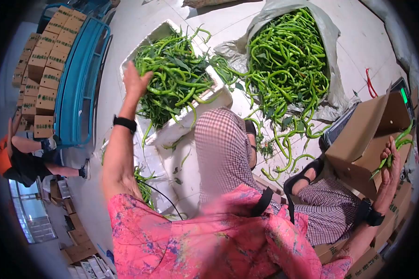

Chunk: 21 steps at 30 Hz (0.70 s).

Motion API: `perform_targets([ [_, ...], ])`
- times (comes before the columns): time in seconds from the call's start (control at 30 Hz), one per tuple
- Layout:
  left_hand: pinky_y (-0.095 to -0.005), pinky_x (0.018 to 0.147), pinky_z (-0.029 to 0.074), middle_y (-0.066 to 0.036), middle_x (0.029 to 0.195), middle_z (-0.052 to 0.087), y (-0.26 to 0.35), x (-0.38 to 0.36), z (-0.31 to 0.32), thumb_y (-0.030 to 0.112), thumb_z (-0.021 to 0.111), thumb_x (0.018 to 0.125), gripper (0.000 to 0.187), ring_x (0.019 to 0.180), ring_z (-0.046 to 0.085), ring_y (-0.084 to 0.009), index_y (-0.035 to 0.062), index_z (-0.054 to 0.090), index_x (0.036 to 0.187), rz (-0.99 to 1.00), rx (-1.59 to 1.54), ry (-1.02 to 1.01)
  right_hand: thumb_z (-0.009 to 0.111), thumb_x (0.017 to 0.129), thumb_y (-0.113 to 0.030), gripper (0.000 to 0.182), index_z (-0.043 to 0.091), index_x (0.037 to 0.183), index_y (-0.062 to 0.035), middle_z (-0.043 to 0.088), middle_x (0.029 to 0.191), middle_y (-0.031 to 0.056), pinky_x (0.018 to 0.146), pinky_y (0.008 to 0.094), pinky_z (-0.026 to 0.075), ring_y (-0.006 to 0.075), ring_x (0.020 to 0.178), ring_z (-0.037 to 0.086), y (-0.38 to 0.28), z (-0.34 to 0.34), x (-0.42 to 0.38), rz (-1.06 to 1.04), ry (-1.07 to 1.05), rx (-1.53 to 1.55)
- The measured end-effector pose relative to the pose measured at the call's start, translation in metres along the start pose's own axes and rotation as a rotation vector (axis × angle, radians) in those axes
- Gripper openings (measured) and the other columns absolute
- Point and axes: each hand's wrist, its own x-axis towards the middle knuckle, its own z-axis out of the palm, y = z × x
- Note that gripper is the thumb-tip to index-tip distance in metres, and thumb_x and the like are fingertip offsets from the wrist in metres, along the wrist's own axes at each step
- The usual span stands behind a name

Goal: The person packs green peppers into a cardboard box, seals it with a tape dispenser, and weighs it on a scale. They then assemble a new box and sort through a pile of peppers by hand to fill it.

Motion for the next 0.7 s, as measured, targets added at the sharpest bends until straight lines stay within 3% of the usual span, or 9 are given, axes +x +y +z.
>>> perform_targets([
  [0.03, -0.0515, 0.101, 0.041, -0.029, 0.137, 0.046, -0.003, -0.012, 0.018, 0.033, 0.082, 0.073, 0.092, 0.124, 0.046, -0.0455, 0.0061, 0.035, 0.147, 0.143, -0.044, 0.107, 0.06, 0.099, -0.018, 0.037, 0.052, 0.13, -0.0003, 0.052, 0.089, -0.0013, 0.054, 0.0175, 0.041, 0.0027, 0.067, 0.046, 0.0, 0.002, 0.004, -0.004, -0.012, -0.005],
  [0.1, -0.0532, 0.104, 0.038, -0.026, 0.143, 0.041, 0.05, -0.055, 0.021, 0.034, 0.084, 0.068, 0.093, 0.132, 0.039, -0.0447, 0.0154, 0.038, 0.147, 0.191, 0.138, 0.051, 0.062, 0.097, -0.02, 0.037, 0.053, 0.13, -0.0053, 0.057, 0.093, -0.0025, 0.059, 0.0194, 0.044, 0.0041, 0.074, 0.052, 0.002, 0.008, 0.013, 0.022, 0.286, -0.174],
  [0.17, -0.059, 0.104, 0.032, -0.022, 0.153, 0.027, 0.072, -0.08, 0.039, 0.031, 0.084, 0.067, 0.092, 0.139, 0.027, -0.0468, 0.0249, 0.039, 0.147, 0.295, 0.141, -0.032, 0.063, 0.096, -0.026, 0.04, 0.053, 0.131, -0.01, 0.062, 0.102, -0.0029, 0.074, 0.0226, 0.047, 0.0074, 0.087, 0.058, 0.006, -0.036, 0.034, 0.135, 0.05, -0.347],
  [0.23, -0.0596, 0.104, 0.029, -0.019, 0.157, 0.021, 0.068, -0.09, 0.07, 0.026, 0.083, 0.067, 0.09, 0.14, 0.023, -0.0471, 0.0237, 0.04, 0.147, 0.379, 0.131, 0.036, 0.064, 0.095, -0.031, 0.047, 0.051, 0.136, -0.0122, 0.061, 0.123, 0.0008, 0.095, 0.0283, 0.042, 0.0137, 0.112, 0.057, 0.013, -0.154, 0.09, 0.227, -0.536, -0.159],
  [0.3, -0.0585, 0.103, 0.029, -0.019, 0.158, 0.019, 0.062, -0.08, 0.082, 0.02, 0.083, 0.067, 0.089, 0.14, 0.022, -0.0477, 0.0273, 0.041, 0.146, 0.314, 0.145, 0.033, 0.062, 0.096, -0.034, 0.053, 0.047, 0.142, -0.0115, 0.052, 0.138, 0.0055, 0.109, 0.0348, 0.029, 0.0198, 0.131, 0.046, 0.011, -0.06, 0.044, 0.15, 0.3, -0.483],
  [0.4, -0.0595, 0.103, 0.028, -0.019, 0.158, 0.021, 0.046, -0.051, 0.086, 0.024, 0.087, 0.062, 0.095, 0.141, 0.022, -0.0471, 0.03, 0.041, 0.145, 0.254, 0.102, 0.072, 0.061, 0.096, -0.037, 0.057, 0.044, 0.145, -0.0116, 0.045, 0.147, 0.0077, 0.112, 0.0378, 0.026, 0.0233, 0.139, 0.039, 0.001, -0.038, 0.038, 0.08, 0.149, -0.517],
  [0.5, -0.0608, 0.104, 0.027, -0.021, 0.157, 0.02, 0.037, -0.027, 0.095, 0.022, 0.087, 0.06, 0.099, 0.142, 0.019, -0.0473, 0.0298, 0.039, 0.147, 0.193, 0.099, 0.081, 0.06, 0.096, -0.039, 0.058, 0.045, 0.144, -0.011, 0.046, 0.146, 0.0078, 0.111, 0.0382, 0.026, 0.0243, 0.137, 0.041, 0.0, 0.014, 0.023, -0.068, 0.06, -0.6],
  [0.7, -0.0611, 0.104, 0.029, -0.021, 0.158, 0.017, 0.017, -0.033, 0.097, 0.011, 0.088, 0.055, 0.107, 0.143, 0.017, -0.0471, 0.0276, 0.037, 0.148, 0.277, 0.122, -0.003, 0.058, 0.096, -0.027, 0.046, 0.052, 0.137, -0.0072, 0.052, 0.138, 0.0074, 0.101, 0.0353, 0.037, 0.0193, 0.124, 0.05, 0.028, 0.225, -0.07, -0.172, 0.0, -0.85],
])
